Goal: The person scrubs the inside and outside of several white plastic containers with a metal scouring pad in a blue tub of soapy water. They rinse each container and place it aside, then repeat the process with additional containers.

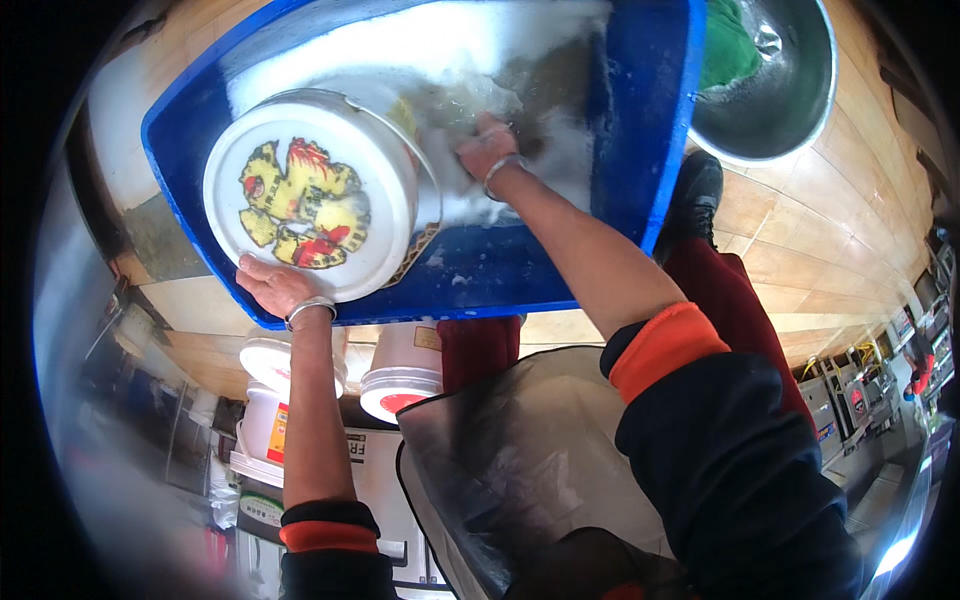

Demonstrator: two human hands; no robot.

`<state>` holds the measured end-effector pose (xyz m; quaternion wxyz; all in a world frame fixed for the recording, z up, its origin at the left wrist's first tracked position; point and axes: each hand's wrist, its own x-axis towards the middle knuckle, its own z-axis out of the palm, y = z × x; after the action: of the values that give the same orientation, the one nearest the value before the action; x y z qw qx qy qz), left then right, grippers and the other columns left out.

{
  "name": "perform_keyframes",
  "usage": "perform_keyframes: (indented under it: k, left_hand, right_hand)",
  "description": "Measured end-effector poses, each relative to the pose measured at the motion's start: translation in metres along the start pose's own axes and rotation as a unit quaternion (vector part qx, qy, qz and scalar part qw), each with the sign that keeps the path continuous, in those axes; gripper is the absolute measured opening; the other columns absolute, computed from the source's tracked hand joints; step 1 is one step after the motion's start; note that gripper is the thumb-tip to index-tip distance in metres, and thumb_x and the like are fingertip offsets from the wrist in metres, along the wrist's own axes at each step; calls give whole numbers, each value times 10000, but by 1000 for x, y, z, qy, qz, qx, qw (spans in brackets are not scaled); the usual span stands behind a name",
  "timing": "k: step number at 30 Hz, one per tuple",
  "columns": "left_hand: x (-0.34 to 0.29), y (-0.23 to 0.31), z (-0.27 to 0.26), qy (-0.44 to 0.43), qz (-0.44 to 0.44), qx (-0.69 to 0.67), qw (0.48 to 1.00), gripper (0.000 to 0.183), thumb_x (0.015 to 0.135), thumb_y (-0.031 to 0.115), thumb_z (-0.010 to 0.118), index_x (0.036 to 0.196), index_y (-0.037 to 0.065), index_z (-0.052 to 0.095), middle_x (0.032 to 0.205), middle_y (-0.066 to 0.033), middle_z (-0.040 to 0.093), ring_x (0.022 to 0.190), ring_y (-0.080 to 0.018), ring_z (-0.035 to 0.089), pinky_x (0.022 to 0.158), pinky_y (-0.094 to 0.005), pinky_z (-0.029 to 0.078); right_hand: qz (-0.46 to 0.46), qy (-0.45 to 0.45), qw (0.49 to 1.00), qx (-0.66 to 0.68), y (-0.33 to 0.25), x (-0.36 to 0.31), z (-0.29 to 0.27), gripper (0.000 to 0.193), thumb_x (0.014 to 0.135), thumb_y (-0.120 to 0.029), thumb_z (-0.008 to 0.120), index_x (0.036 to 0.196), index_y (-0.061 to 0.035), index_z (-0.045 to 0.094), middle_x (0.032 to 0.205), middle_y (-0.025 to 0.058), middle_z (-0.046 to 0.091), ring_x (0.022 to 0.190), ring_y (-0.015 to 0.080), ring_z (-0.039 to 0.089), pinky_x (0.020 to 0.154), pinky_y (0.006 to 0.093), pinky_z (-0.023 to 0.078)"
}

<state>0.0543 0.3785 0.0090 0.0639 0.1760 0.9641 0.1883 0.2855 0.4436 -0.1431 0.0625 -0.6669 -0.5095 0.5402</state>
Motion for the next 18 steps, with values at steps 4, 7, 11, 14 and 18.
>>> perform_keyframes:
  k: [4,7,11,14,18]
  left_hand:
    - [0,5,-2,-5,-21,22,1000,585,1003,506,304,1120,-23,524,1066,-254,613,938,-399,581,861,-442,443]
    - [-2,8,-3,-12,-35,37,999,591,994,519,302,1127,-12,526,1072,-250,614,946,-396,585,860,-446,444]
    - [-5,12,-2,11,-71,41,997,566,997,501,291,1114,-1,526,1083,-257,612,972,-413,588,851,-467,445]
    - [-9,13,-2,6,-85,32,996,570,997,510,276,1133,13,519,1089,-272,606,982,-441,577,852,-490,443]
    - [-18,12,0,16,-113,24,993,600,1001,503,264,1143,-29,502,1110,-292,589,984,-438,580,859,-490,444]
  right_hand:
    - [150,-147,783,585,-80,-9,-41,661,844,-359,731,1352,-5,497,1256,142,593,1143,255,555,992,385,436]
    - [-14,-166,876,452,-126,6,-48,358,924,-322,591,1128,-31,635,1167,140,627,1041,277,603,932,375,469]
    - [-46,-64,962,261,-96,6,-12,477,947,-422,535,1216,-36,617,1203,186,626,1078,292,595,944,361,455]
    - [-117,-62,983,-130,-34,-13,1,363,938,-329,521,1103,-38,661,997,185,677,970,347,622,941,416,454]
    - [-2,34,982,-186,7,-31,-33,287,893,-309,584,1049,-70,618,1028,199,633,1007,381,573,883,483,461]
